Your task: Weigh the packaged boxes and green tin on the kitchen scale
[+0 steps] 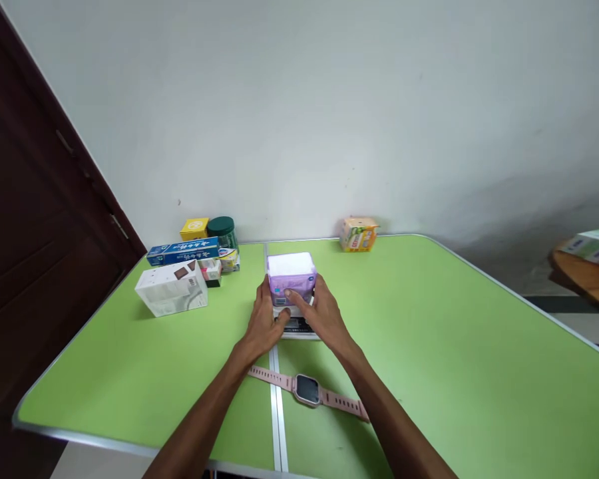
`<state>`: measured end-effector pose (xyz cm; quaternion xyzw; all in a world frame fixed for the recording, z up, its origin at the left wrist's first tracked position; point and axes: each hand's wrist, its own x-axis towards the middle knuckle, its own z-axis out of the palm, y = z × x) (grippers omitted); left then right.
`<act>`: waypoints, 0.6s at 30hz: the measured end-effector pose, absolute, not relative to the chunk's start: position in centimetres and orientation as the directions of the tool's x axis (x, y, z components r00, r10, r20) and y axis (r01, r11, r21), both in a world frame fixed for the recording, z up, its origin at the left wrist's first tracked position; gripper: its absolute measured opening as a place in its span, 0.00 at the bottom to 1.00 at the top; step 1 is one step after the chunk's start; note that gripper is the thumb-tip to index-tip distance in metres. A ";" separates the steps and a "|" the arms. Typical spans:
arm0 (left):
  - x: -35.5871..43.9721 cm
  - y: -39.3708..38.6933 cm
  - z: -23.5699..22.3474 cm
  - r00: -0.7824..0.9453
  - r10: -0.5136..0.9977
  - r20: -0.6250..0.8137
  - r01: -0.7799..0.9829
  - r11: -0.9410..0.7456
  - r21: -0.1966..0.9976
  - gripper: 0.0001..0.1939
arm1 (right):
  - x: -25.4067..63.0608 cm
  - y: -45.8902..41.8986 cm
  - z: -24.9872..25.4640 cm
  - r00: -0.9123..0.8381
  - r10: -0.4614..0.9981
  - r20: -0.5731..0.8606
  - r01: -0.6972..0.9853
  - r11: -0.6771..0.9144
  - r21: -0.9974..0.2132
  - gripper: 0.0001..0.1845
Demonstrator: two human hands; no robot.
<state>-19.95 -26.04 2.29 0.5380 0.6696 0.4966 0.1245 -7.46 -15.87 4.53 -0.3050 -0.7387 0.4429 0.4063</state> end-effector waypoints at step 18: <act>-26.2 -27.0 -4.3 -0.597 0.751 0.281 0.456 0.030 0.889 0.42 | -2.4 -10.4 -3.5 -0.122 0.947 0.297 0.256 0.319 -0.913 0.47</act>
